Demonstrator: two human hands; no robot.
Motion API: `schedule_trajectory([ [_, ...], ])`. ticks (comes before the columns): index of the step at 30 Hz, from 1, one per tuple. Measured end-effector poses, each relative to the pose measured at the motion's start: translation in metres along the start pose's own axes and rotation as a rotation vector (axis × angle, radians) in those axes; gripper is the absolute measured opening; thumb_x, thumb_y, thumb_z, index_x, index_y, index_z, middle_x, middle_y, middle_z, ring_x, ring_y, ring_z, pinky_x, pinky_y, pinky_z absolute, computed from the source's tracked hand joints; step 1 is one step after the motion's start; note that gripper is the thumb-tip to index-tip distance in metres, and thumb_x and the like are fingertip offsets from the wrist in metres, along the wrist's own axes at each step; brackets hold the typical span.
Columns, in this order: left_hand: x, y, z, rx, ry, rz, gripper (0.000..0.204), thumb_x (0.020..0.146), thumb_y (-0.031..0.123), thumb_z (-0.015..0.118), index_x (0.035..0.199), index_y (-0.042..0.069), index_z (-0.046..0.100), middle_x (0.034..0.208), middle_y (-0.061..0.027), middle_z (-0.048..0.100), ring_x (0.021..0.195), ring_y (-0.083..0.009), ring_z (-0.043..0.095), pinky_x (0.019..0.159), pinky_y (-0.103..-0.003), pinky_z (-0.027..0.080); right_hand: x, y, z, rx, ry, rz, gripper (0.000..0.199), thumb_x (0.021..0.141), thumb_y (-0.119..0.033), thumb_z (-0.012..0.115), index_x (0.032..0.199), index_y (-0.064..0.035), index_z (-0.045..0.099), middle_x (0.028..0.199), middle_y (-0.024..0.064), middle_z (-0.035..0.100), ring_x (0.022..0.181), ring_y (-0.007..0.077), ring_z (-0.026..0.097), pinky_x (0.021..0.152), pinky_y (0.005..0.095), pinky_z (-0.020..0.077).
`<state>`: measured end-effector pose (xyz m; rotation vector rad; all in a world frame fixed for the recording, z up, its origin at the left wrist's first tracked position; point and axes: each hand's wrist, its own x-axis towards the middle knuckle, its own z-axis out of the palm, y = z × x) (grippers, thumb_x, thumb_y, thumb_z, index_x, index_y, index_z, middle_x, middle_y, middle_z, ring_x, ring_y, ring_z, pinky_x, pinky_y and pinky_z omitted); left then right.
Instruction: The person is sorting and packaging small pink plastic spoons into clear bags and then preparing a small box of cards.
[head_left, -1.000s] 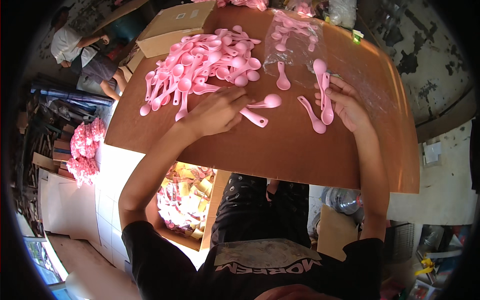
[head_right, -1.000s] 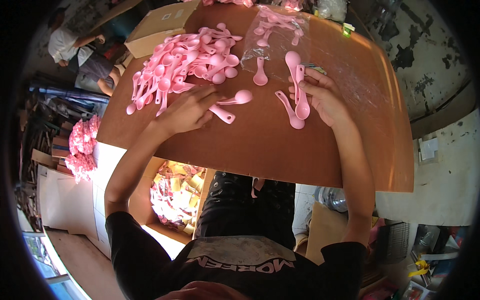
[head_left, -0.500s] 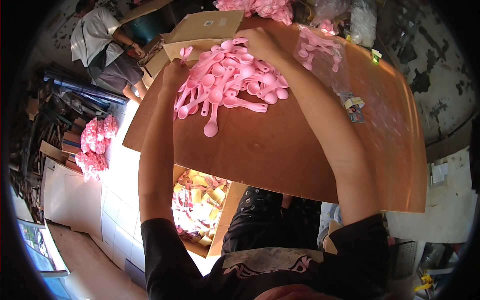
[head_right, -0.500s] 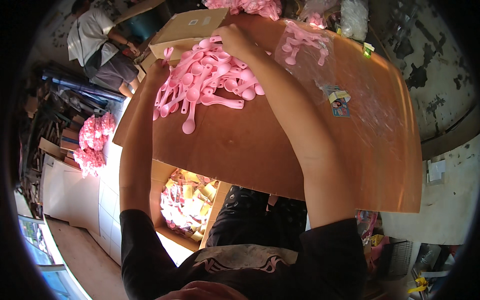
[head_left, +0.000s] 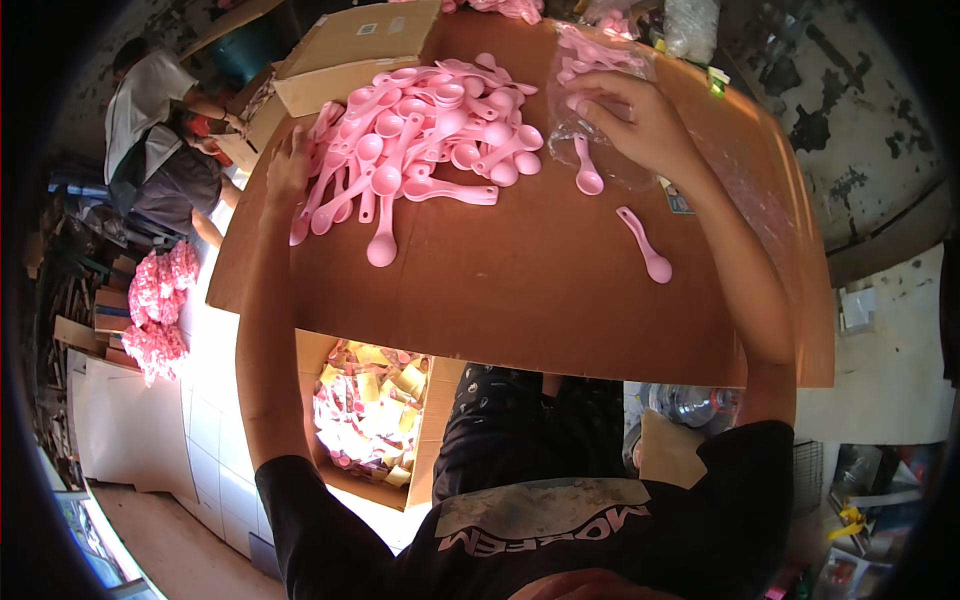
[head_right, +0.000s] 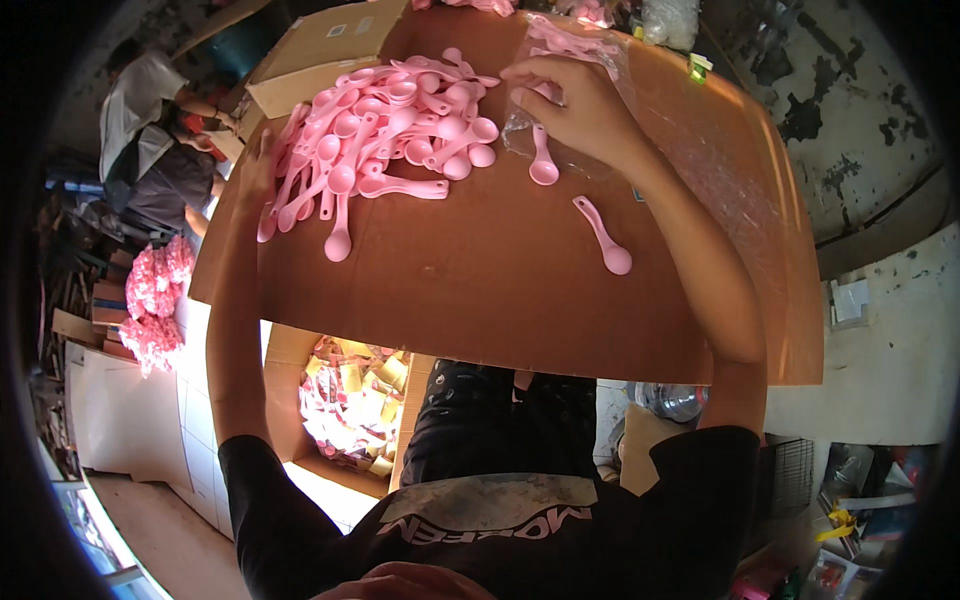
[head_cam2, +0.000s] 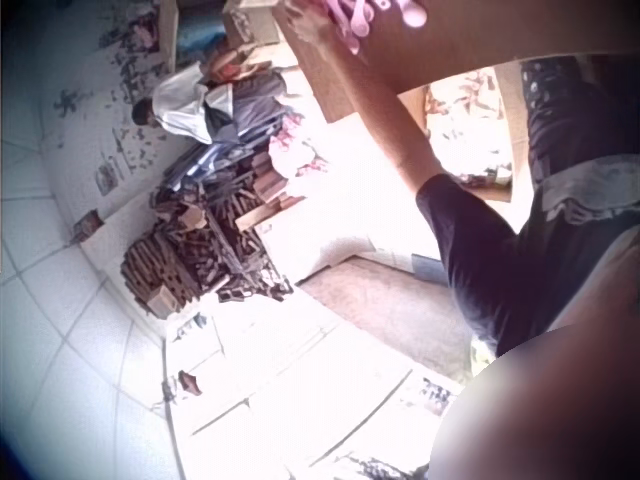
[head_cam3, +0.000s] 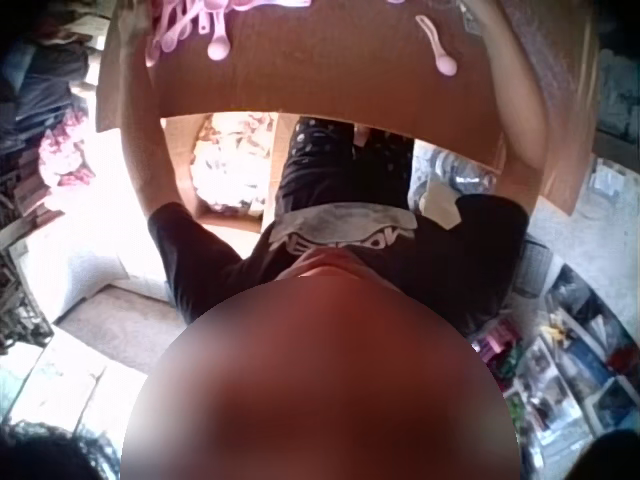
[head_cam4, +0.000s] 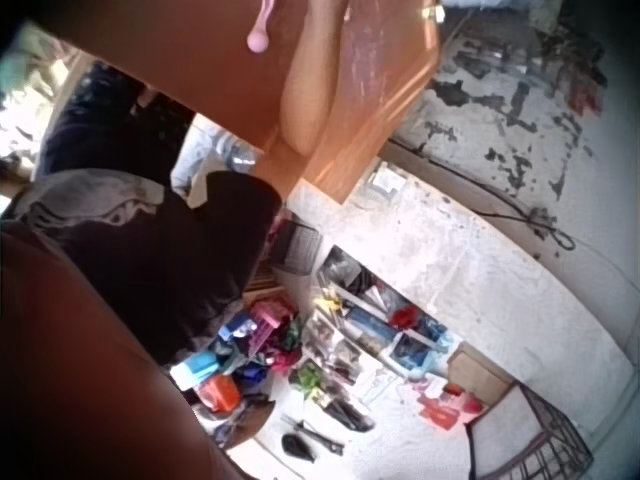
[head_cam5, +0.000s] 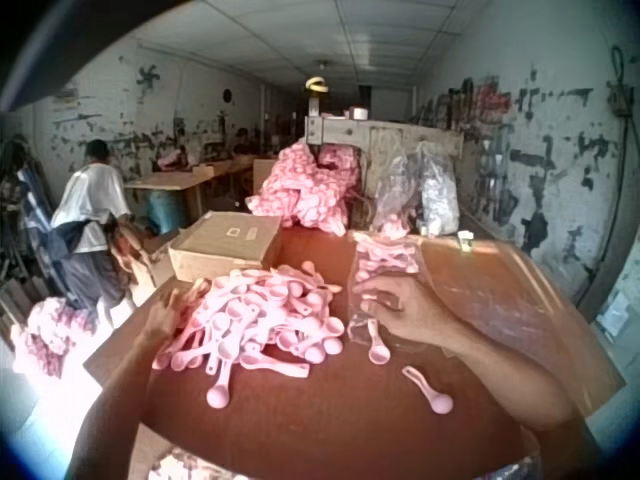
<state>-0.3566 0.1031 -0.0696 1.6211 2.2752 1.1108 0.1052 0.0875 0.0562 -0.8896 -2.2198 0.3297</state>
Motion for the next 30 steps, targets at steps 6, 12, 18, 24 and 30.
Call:
schedule_trajectory([
  [6,0.021,-0.025,0.008,-0.068,-0.22,0.1,0.064,0.099,0.054,0.027,0.14,0.009,0.047,0.144,-0.0225,0.042,0.136,-0.0375,0.035,0.112,-0.046,0.024,-0.114,0.006,-0.03,-0.279,-0.2,0.414,0.021,0.084,-0.013,0.067,0.101,-0.0012,0.069,0.089,0.0133,0.071,0.078,0.0224,0.069,0.071,0.0332,0.0531],
  [12,0.002,0.02,0.023,0.202,0.302,0.448,0.059,0.1,0.049,0.034,0.14,0.007,0.045,0.153,-0.0255,0.023,0.14,-0.0404,0.025,0.114,-0.052,0.015,-0.115,0.029,0.0,-0.207,-0.136,0.297,0.024,0.088,-0.012,0.061,0.108,0.0001,0.068,0.097,0.0186,0.069,0.088,0.0291,0.068,0.079,0.0366,0.0516],
  [18,-0.158,0.184,-0.038,-0.137,0.026,0.762,0.042,0.093,0.024,0.058,0.129,0.005,0.053,0.144,-0.0244,0.036,0.131,-0.0412,0.038,0.108,-0.048,0.031,-0.021,0.099,0.068,-0.405,-0.308,0.444,0.044,0.095,-0.031,0.045,0.129,-0.0035,0.056,0.124,0.0222,0.059,0.11,0.04,0.058,0.096,0.0467,0.0435],
  [24,-0.216,0.218,-0.037,-0.142,-0.309,0.888,0.043,0.078,0.011,0.072,0.119,0.007,0.06,0.14,-0.0184,0.041,0.131,-0.0371,0.041,0.108,-0.047,0.034,0.054,0.159,0.081,-0.562,-0.13,0.403,0.046,0.092,-0.036,0.042,0.132,-0.0151,0.053,0.133,0.0166,0.054,0.117,0.0345,0.056,0.098,0.0466,0.043],
  [30,-0.201,0.219,-0.021,-0.131,-0.407,0.921,0.043,0.077,0.011,0.073,0.118,0.006,0.06,0.136,-0.0168,0.046,0.125,-0.0364,0.046,0.103,-0.046,0.039,0.058,0.168,0.076,-0.623,-0.347,0.329,0.036,0.099,-0.031,0.036,0.122,-0.0155,0.059,0.134,0.01,0.055,0.116,0.0328,0.056,0.1,0.0458,0.042],
])
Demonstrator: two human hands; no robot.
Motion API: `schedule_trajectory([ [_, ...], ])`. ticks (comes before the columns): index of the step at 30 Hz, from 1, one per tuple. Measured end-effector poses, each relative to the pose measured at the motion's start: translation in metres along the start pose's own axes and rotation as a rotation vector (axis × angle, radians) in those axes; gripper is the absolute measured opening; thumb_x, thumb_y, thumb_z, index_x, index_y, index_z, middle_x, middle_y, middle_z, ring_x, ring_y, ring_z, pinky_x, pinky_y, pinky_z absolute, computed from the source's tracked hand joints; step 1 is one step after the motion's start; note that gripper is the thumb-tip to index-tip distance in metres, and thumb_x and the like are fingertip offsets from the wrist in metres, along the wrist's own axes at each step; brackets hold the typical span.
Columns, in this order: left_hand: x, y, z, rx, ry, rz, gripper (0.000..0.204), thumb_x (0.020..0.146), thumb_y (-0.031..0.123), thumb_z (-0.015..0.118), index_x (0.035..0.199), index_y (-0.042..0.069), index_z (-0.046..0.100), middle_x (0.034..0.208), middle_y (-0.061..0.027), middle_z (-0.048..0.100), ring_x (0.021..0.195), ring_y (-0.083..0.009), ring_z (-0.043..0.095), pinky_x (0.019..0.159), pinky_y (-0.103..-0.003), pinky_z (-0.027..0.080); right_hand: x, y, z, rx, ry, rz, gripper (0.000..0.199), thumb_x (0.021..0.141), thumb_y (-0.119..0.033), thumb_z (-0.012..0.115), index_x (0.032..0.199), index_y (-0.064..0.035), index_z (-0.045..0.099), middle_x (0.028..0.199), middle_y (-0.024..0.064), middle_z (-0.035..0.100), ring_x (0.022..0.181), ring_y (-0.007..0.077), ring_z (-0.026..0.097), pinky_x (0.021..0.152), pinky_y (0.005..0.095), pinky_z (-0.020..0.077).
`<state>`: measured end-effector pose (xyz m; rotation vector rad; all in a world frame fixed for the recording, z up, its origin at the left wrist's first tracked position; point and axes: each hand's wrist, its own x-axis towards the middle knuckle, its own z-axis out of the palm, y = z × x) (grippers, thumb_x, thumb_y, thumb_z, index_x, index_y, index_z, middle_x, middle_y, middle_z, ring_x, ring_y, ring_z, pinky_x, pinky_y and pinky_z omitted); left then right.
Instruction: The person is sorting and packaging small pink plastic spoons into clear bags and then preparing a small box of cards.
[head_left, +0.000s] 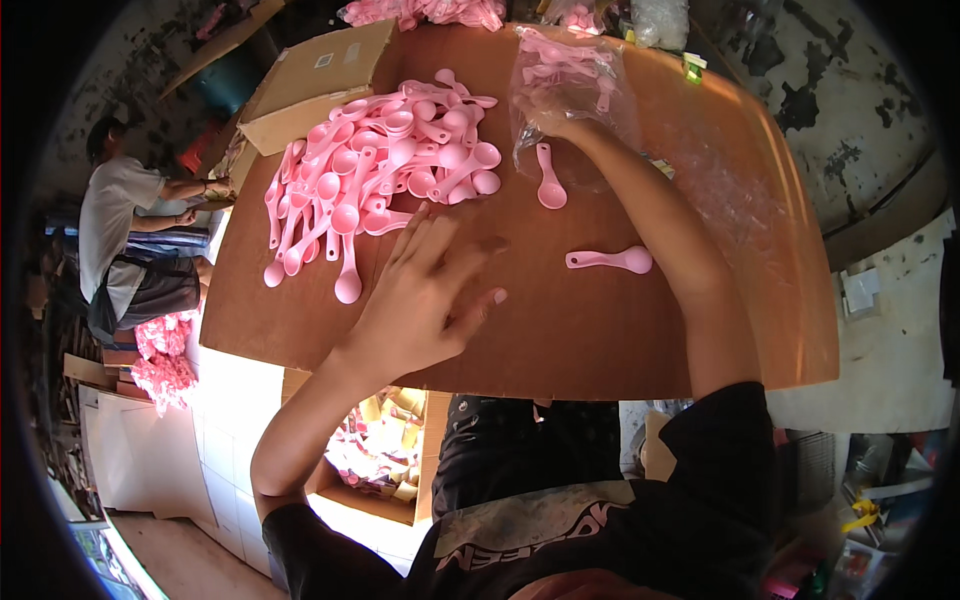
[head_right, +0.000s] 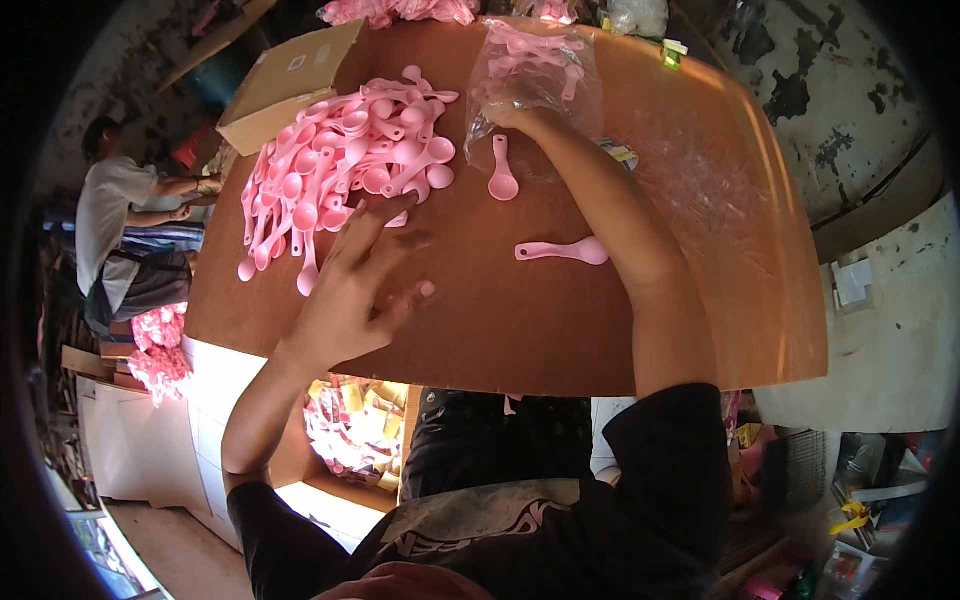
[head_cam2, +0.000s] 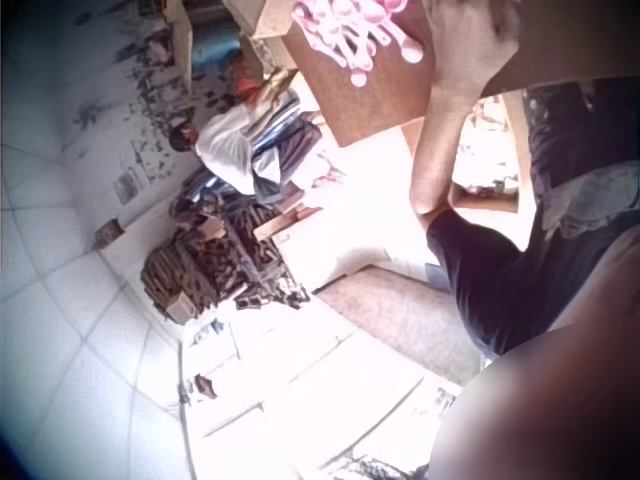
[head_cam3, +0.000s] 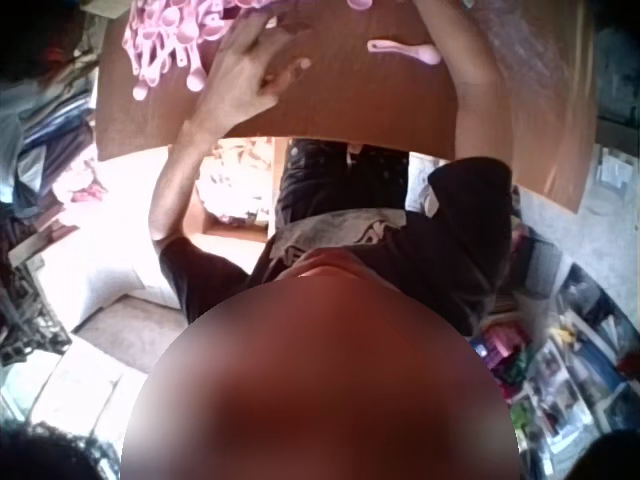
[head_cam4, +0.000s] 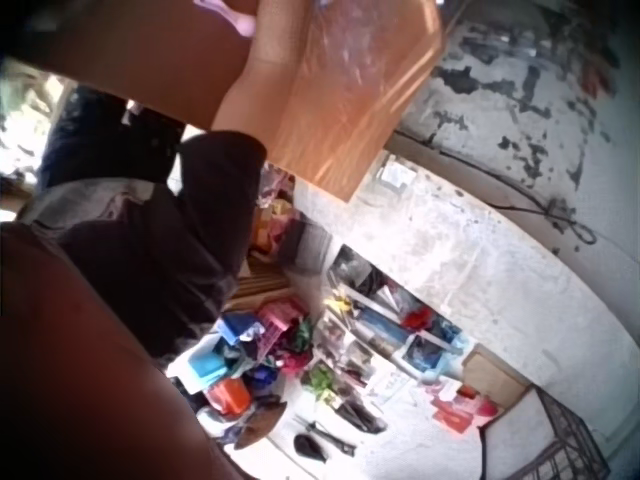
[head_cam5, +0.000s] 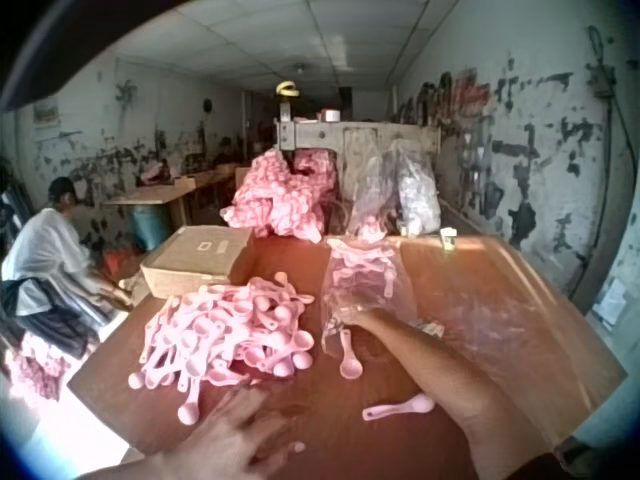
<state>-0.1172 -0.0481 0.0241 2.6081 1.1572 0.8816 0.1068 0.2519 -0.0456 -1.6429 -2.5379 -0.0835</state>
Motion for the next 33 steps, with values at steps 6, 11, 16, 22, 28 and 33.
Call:
schedule_trajectory([
  [6,0.027,-0.037,0.039,-0.017,0.011,0.002,0.036,0.079,0.007,0.067,0.114,0.004,0.061,0.128,-0.0187,0.052,0.12,-0.0375,0.05,0.1,-0.043,0.042,-0.101,-0.027,-0.009,0.308,0.04,-0.115,0.036,0.099,-0.032,0.038,0.118,-0.0108,0.061,0.122,0.0182,0.06,0.111,0.0364,0.058,0.099,0.0464,0.0419],
  [11,0.061,-0.031,0.063,-0.072,0.036,0.069,0.028,0.077,0.001,0.062,0.105,0.002,0.062,0.12,-0.0172,0.056,0.106,-0.0378,0.057,0.09,-0.045,0.048,-0.113,-0.011,0.011,0.181,0.568,-0.179,0.035,0.098,-0.03,0.042,0.105,-0.0039,0.065,0.092,0.0188,0.068,0.092,0.0394,0.064,0.089,0.0481,0.0465],
  [16,0.071,-0.036,0.079,-0.081,0.137,0.019,0.022,0.077,-0.002,0.057,0.098,0.002,0.061,0.111,-0.0168,0.058,0.094,-0.0392,0.061,0.08,-0.046,0.051,-0.04,0.0,0.015,-0.035,0.354,0.135,0.038,0.089,-0.038,0.052,0.092,-0.0052,0.072,0.117,0.0253,0.061,0.102,0.0403,0.062,0.095,0.0515,0.0423],
  [22,0.065,-0.03,0.07,-0.018,0.089,-0.018,0.03,0.076,-0.002,0.057,0.106,0.004,0.061,0.107,-0.0179,0.058,0.092,-0.0386,0.061,0.079,-0.046,0.05,-0.004,0.033,0.008,-0.011,0.232,0.226,0.04,0.089,-0.039,0.053,0.101,-0.0042,0.068,0.107,0.0263,0.064,0.097,0.04,0.064,0.089,0.0502,0.0466],
  [28,0.072,-0.029,0.091,-0.051,-0.025,-0.091,0.029,0.084,0.017,0.063,0.111,0.007,0.062,0.113,-0.0169,0.057,0.094,-0.0366,0.063,0.078,-0.047,0.052,-0.045,0.015,0.021,0.088,0.038,0.05,0.043,0.089,-0.04,0.054,0.108,-0.0034,0.065,0.099,0.0271,0.066,0.093,0.0397,0.065,0.083,0.0492,0.0502],
  [33,0.091,-0.025,0.121,0.335,-0.016,-0.201,0.04,0.083,0.036,0.068,0.109,0.007,0.063,0.126,-0.0176,0.05,0.096,-0.0347,0.065,0.07,-0.044,0.056,-0.09,-0.017,0.005,0.295,0.031,0.248,0.034,0.087,-0.032,0.054,0.104,-0.006,0.069,0.105,0.0221,0.067,0.101,0.0373,0.065,0.086,0.0482,0.049],
])
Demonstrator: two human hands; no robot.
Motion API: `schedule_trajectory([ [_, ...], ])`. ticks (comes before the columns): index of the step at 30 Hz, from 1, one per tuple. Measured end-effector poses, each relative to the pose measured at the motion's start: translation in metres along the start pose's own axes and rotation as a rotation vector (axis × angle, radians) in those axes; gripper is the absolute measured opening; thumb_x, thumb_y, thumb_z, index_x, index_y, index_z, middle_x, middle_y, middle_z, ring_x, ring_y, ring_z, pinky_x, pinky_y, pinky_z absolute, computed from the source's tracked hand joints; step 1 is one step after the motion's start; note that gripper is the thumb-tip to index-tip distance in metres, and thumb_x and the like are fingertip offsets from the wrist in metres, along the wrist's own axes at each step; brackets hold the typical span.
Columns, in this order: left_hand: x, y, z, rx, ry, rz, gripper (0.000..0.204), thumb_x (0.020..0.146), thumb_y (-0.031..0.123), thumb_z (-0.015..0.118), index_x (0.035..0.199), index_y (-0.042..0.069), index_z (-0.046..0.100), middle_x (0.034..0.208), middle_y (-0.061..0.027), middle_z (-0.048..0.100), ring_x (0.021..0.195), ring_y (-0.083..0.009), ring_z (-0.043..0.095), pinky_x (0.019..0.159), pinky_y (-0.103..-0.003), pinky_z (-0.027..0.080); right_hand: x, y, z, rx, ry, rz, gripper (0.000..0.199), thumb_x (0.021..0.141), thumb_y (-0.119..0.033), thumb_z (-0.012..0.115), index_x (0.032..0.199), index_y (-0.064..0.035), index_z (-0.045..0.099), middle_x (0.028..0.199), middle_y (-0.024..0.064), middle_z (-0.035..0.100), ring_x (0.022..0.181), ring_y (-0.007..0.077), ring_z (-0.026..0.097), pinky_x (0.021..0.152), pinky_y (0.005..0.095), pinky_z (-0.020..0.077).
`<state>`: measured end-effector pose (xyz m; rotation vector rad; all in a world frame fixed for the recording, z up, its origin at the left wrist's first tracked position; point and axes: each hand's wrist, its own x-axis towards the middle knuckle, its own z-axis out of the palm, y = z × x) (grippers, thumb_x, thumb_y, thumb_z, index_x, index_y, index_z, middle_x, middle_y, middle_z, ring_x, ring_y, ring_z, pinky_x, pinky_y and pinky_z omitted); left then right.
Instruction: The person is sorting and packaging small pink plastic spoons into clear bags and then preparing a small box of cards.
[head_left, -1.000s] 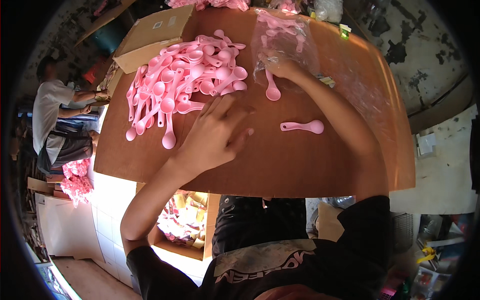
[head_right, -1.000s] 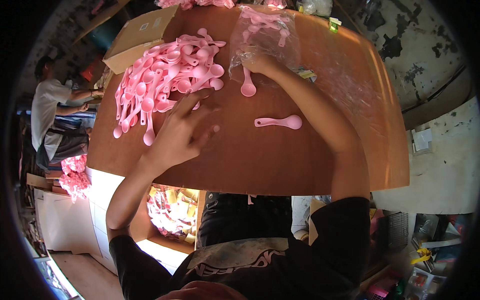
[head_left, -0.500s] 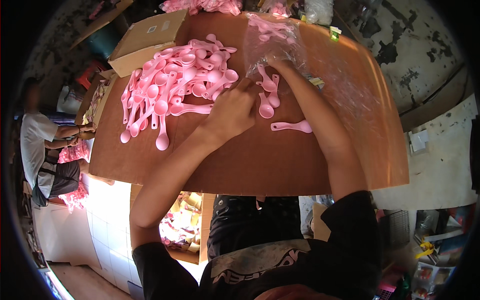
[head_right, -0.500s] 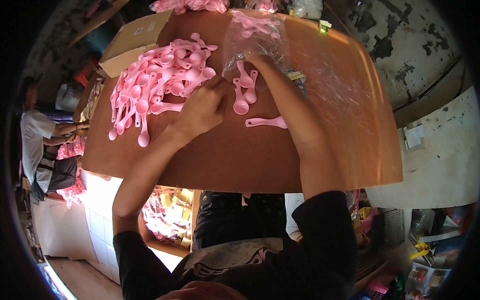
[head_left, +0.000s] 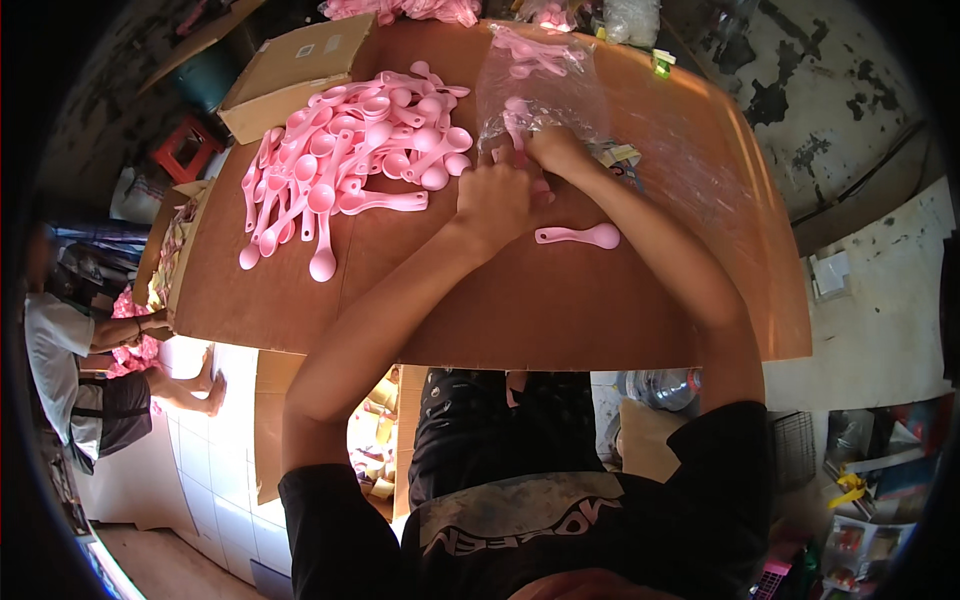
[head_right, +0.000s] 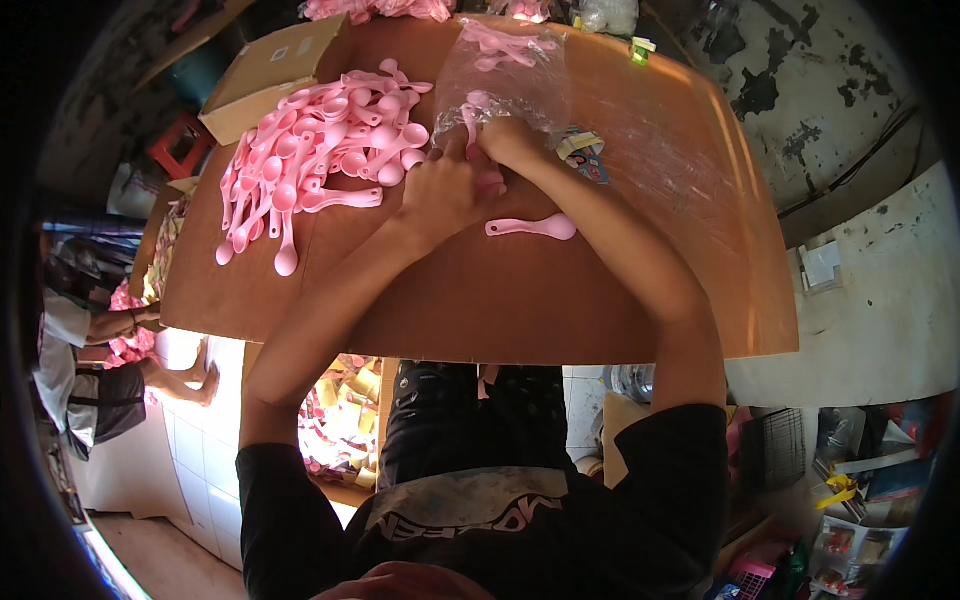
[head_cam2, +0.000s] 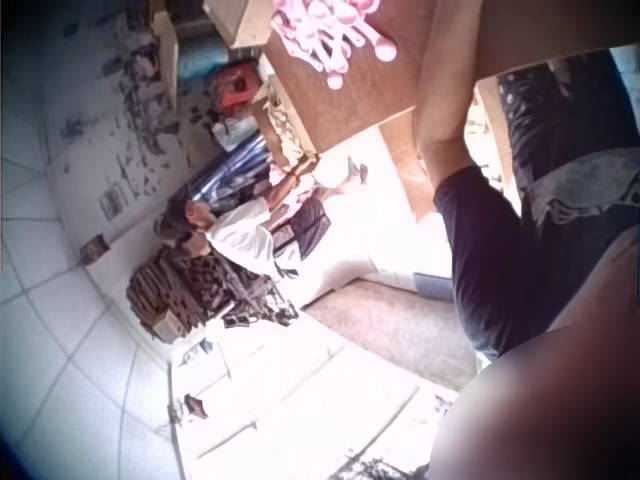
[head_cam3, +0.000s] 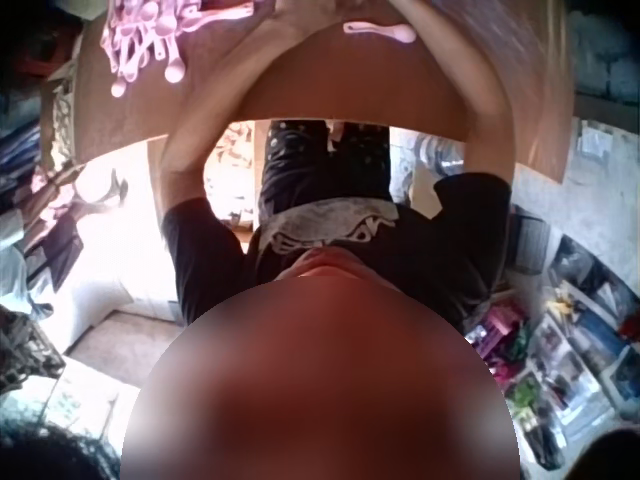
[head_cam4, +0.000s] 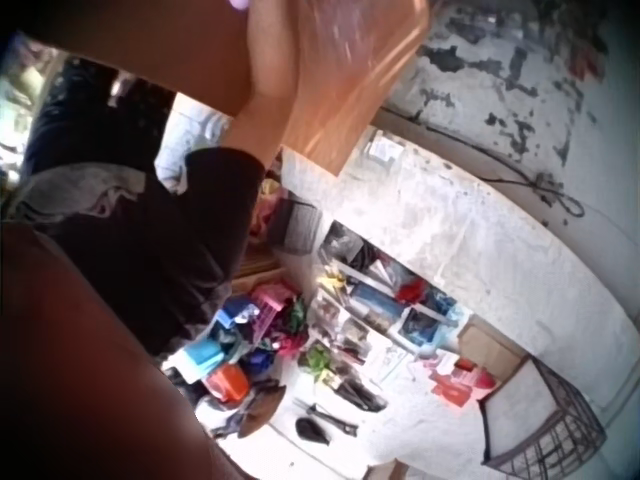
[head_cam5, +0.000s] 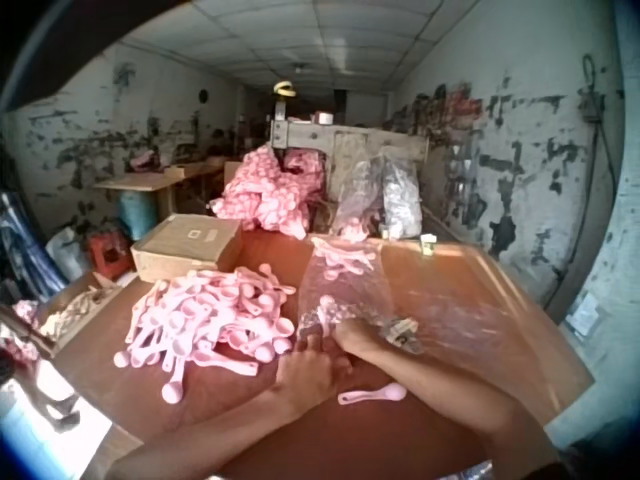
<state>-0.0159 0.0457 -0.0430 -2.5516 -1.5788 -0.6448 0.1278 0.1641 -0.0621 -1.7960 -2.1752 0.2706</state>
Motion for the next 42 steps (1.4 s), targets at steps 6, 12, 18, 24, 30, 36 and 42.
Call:
schedule_trajectory([
  [6,-0.02,-0.01,-0.016,-0.117,-0.017,0.083,0.032,0.076,0.019,0.069,0.103,0.003,0.063,0.117,-0.0211,0.055,0.088,-0.0383,0.066,0.069,-0.046,0.056,-0.045,-0.003,-0.041,0.128,-0.027,-0.303,0.026,0.073,-0.003,0.061,0.098,-0.0011,0.068,0.095,0.0197,0.068,0.087,0.0355,0.067,0.077,0.0424,0.0508],
  [12,-0.049,-0.013,-0.036,-0.128,-0.061,0.208,0.03,0.072,0.01,0.07,0.1,0.002,0.062,0.113,-0.0211,0.057,0.089,-0.0397,0.064,0.076,-0.046,0.053,-0.083,-0.004,-0.05,0.227,-0.031,-0.348,0.028,0.073,0.007,0.058,0.101,0.0034,0.062,0.1,0.0224,0.067,0.093,0.033,0.066,0.078,0.0381,0.0518],
  [18,-0.058,-0.011,-0.048,-0.214,-0.105,0.173,0.03,0.074,0.01,0.069,0.101,0.0,0.061,0.107,-0.0209,0.059,0.093,-0.041,0.062,0.08,-0.048,0.05,-0.118,-0.021,-0.082,-0.097,0.036,-0.216,0.019,0.072,-0.001,0.059,0.089,0.0069,0.065,0.099,0.0276,0.063,0.092,0.0419,0.063,0.081,0.0458,0.0507],
  [24,-0.063,-0.012,-0.06,-0.217,-0.3,0.125,0.028,0.077,0.01,0.068,0.102,0.0,0.06,0.105,-0.0199,0.061,0.091,-0.0404,0.062,0.08,-0.049,0.05,-0.112,-0.019,-0.101,-0.145,0.06,-0.487,0.035,0.076,-0.003,0.057,0.108,-0.0097,0.068,0.095,0.0131,0.061,0.085,0.0355,0.063,0.074,0.0449,0.0506],
  [30,-0.071,-0.021,-0.055,-0.246,-0.167,0.155,0.02,0.075,0.005,0.067,0.094,0.002,0.063,0.091,-0.0185,0.064,0.085,-0.0367,0.064,0.075,-0.045,0.05,-0.082,-0.013,-0.065,-0.089,-0.083,-0.737,0.032,0.075,0.004,0.06,0.101,-0.0121,0.07,0.096,0.0064,0.058,0.083,0.0285,0.061,0.071,0.0399,0.0478],
  [36,-0.08,-0.03,-0.067,-0.465,-0.191,0.129,0.013,0.071,0.002,0.069,0.083,0.002,0.064,0.075,-0.0148,0.065,0.07,-0.0293,0.065,0.067,-0.038,0.05,-0.117,-0.002,-0.111,0.001,-0.102,-0.594,0.006,0.082,-0.008,0.064,0.086,-0.0034,0.065,0.092,0.0081,0.062,0.084,0.0304,0.062,0.07,0.0415,0.0469],
  [42,-0.088,-0.038,-0.08,-0.605,-0.232,0.042,0.015,0.07,0.003,0.074,0.082,0.001,0.064,0.071,-0.0089,0.064,0.065,-0.016,0.062,0.064,-0.029,0.049,-0.16,0.021,-0.094,-0.018,-0.287,-0.635,0.019,0.075,-0.002,0.065,0.093,-0.0057,0.068,0.091,0.0068,0.064,0.083,0.0315,0.063,0.069,0.0405,0.0477],
])
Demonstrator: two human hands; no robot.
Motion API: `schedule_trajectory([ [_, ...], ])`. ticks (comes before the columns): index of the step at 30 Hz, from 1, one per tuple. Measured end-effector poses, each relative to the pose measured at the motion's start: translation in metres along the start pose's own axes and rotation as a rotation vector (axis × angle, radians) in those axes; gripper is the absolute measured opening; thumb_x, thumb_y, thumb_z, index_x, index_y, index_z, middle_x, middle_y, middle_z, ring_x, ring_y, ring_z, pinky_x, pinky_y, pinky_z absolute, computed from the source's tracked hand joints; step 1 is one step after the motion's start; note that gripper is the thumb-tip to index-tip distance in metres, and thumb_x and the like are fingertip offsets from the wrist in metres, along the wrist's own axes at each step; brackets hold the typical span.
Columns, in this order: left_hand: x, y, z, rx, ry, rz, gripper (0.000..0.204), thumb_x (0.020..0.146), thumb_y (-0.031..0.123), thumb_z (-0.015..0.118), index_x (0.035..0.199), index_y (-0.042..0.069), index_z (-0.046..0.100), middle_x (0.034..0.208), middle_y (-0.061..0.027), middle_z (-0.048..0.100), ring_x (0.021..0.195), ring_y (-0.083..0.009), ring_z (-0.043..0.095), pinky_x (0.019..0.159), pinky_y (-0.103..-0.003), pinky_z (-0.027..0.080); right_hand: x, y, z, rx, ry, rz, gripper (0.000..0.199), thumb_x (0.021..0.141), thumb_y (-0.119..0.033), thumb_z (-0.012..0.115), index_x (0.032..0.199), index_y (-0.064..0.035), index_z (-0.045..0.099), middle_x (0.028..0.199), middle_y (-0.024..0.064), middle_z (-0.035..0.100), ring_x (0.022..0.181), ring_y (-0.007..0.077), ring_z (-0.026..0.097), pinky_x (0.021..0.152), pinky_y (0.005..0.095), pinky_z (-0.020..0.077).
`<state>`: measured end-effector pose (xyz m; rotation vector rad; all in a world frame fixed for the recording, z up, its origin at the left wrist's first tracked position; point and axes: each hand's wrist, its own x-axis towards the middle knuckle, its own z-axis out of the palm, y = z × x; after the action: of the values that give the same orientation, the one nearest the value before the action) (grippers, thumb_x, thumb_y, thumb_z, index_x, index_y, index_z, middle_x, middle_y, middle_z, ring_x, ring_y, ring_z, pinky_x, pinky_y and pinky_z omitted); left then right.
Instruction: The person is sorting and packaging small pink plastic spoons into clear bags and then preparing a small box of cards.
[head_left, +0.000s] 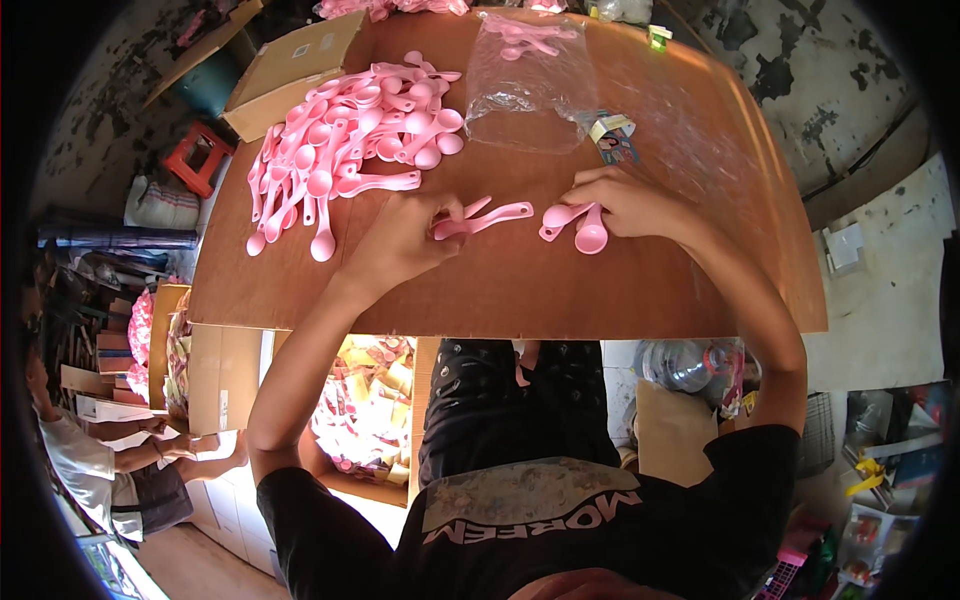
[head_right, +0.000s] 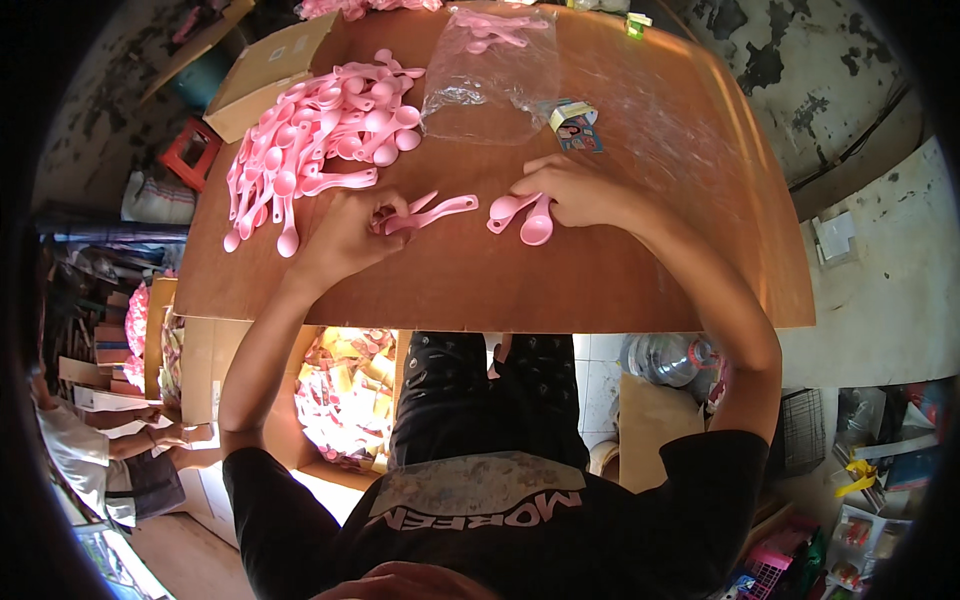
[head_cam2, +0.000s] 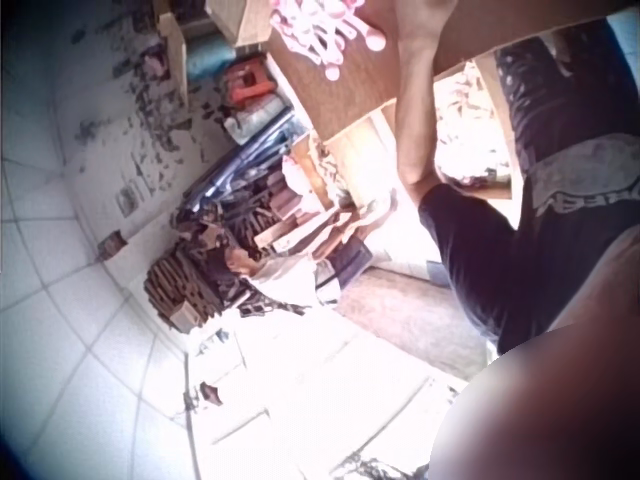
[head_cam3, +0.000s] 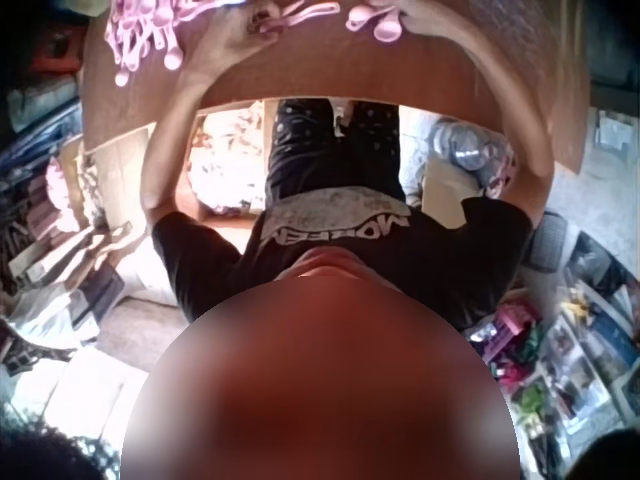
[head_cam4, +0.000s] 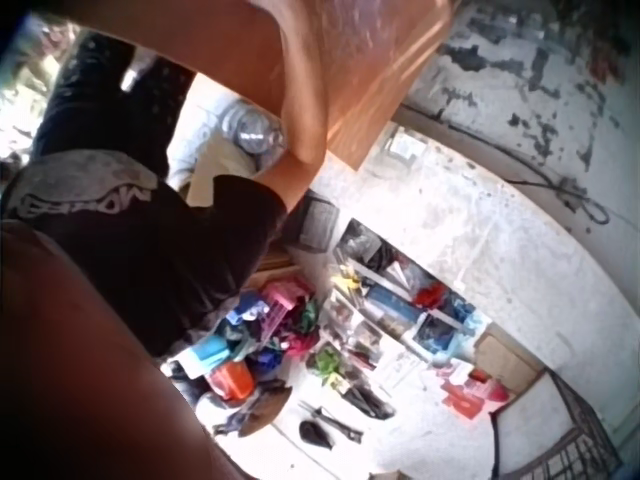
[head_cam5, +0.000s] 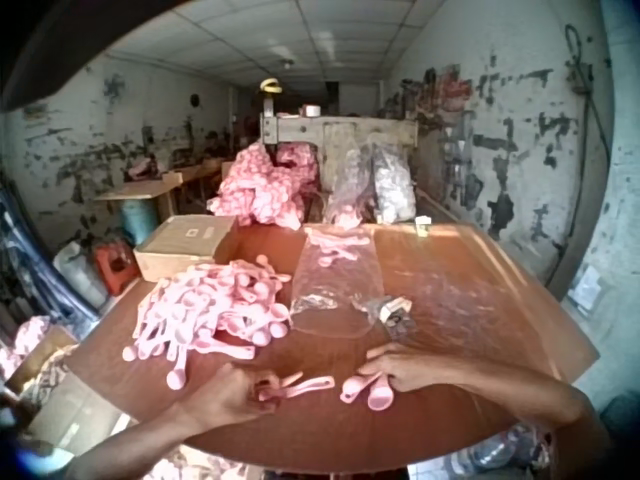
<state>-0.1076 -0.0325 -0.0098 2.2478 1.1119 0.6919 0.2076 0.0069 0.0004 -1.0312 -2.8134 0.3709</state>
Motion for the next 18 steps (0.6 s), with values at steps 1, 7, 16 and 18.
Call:
schedule_trajectory([
  [1,-0.002,0.001,-0.001,-0.024,0.03,-0.02,0.015,0.07,0.003,0.074,0.082,0.001,0.065,0.071,-0.0071,0.063,0.066,-0.0128,0.062,0.065,-0.028,0.049,-0.002,0.004,0.003,-0.03,-0.005,0.009,0.026,0.072,0.0,0.064,0.097,-0.0068,0.069,0.091,0.0061,0.064,0.083,0.0315,0.063,0.069,0.0399,0.0479],
  [7,-0.026,-0.015,-0.022,-0.117,0.174,-0.03,0.015,0.075,-0.004,0.072,0.087,0.0,0.064,0.082,-0.0035,0.066,0.072,-0.0086,0.061,0.068,-0.025,0.051,0.02,-0.013,-0.009,0.089,-0.042,-0.02,0.012,0.077,-0.007,0.069,0.087,-0.0021,0.064,0.081,0.0074,0.063,0.074,0.0236,0.063,0.063,0.0354,0.0449],
  [16,-0.004,-0.076,-0.123,0.082,0.67,-0.187,0.019,0.077,0.015,0.077,0.082,0.0,0.066,0.07,-0.0054,0.066,0.063,-0.0078,0.059,0.062,-0.025,0.049,0.18,-0.065,-0.048,0.786,0.235,0.228,0.032,0.083,-0.042,0.07,0.084,-0.0101,0.064,0.059,-0.0019,0.053,0.054,0.0069,0.048,0.059,0.0262,0.0388],
  [18,0.016,-0.089,-0.134,0.114,0.706,-0.23,0.025,0.076,0.021,0.078,0.089,0.0,0.072,0.08,-0.0111,0.072,0.066,-0.0156,0.066,0.064,-0.029,0.051,0.228,-0.044,-0.059,0.73,0.056,0.354,0.034,0.081,-0.044,0.073,0.076,-0.0117,0.062,0.055,-0.0025,0.045,0.048,0.0074,0.037,0.049,0.028,0.0292],
])
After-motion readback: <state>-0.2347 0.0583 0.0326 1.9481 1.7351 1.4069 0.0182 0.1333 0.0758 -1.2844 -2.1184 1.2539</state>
